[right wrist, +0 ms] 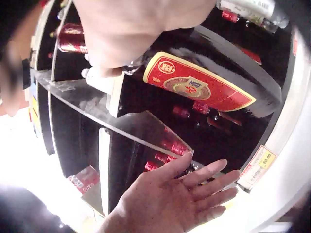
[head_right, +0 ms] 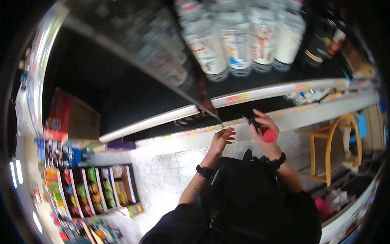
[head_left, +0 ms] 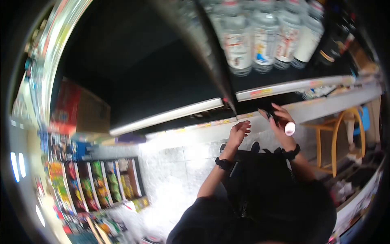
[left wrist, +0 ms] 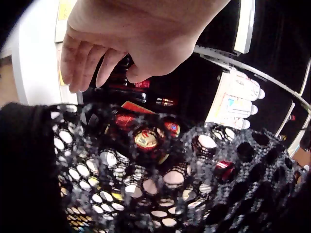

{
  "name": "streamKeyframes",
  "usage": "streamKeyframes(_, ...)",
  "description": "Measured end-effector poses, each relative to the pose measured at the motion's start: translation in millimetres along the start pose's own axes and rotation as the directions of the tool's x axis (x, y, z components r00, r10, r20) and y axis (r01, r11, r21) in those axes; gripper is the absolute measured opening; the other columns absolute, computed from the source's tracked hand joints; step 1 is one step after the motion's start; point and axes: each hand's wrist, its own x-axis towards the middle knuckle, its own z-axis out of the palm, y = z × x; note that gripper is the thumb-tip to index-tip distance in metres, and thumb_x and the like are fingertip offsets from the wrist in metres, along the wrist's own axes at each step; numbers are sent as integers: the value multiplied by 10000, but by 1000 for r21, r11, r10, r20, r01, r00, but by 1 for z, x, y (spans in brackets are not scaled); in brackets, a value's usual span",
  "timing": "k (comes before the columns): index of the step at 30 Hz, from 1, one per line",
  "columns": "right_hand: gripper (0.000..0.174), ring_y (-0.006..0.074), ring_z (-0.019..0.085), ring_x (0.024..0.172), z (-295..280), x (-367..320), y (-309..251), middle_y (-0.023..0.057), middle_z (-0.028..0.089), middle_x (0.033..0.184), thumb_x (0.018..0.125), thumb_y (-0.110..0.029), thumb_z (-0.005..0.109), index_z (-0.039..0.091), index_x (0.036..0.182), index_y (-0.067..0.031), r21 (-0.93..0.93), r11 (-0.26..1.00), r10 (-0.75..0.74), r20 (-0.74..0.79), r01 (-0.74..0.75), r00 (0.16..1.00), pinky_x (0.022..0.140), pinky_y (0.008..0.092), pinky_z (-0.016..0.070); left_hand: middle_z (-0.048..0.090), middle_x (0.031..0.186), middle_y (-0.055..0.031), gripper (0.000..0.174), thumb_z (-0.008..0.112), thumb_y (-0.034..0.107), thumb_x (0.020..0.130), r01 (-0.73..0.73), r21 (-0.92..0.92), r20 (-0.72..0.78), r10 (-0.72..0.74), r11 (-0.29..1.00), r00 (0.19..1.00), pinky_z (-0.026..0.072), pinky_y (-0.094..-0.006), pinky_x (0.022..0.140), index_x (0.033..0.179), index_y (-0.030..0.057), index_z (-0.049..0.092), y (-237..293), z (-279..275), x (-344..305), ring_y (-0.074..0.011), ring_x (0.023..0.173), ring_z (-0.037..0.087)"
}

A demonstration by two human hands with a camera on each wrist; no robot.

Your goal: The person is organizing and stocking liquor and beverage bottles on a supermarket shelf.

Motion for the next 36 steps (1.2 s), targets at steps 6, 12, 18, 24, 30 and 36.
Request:
streamKeyframes(6,249,89,613,722,24,-6,-33,179,631,1166,728,18,710,577,937,-6,-45,997,72,350,-60,934,579,195,466,660,1110,-143,538,503,438,943,22,48,-50,-20,999,999,501,-332,781,1202,-27,575,2,-40,-24,-237,942,638)
streamKeyframes(12,274,276,658,964,94,-2,-55,193,641,1119,717,-14,702,564,953,-36,59,996,-90,573,69,814,816,339,526,659,1094,-148,587,487,484,942,62,-53,-128,-68,997,989,499,-330,772,1220,-28,566,-12,-99,-51,-235,922,636)
streamKeyframes(18,317,321,646,1006,183,1,-65,193,639,1115,710,-13,707,542,979,-43,145,981,-195,681,130,706,858,369,518,655,1043,-171,583,510,467,932,-69,-190,-346,-1,979,938,502,-333,766,1212,-40,576,-24,-163,-74,-232,863,643)
streamKeyframes(24,310,339,633,1041,264,2,-66,191,627,1146,715,0,713,543,972,-32,155,955,-293,624,252,725,886,382,510,504,1328,-156,616,470,374,979,-267,-401,-418,84,876,904,435,-366,963,1411,-45,338,-12,-213,-84,-265,1174,532)
streamKeyframes(30,325,367,624,1055,336,5,-49,202,627,1126,713,10,706,536,987,-29,176,856,-494,556,486,668,911,421,511,322,1484,-179,731,340,528,984,-351,-486,-340,196,801,920,344,-389,1066,1446,-33,260,-5,-255,-79,-294,1338,373)
streamKeyframes(36,287,258,668,904,373,-9,-17,95,661,1082,732,-117,757,625,985,-94,-82,912,-328,442,402,835,753,345,557,375,1433,-126,766,308,579,971,-302,-578,-257,182,759,949,288,-366,1098,1465,0,221,-11,-282,-63,-221,1321,371)
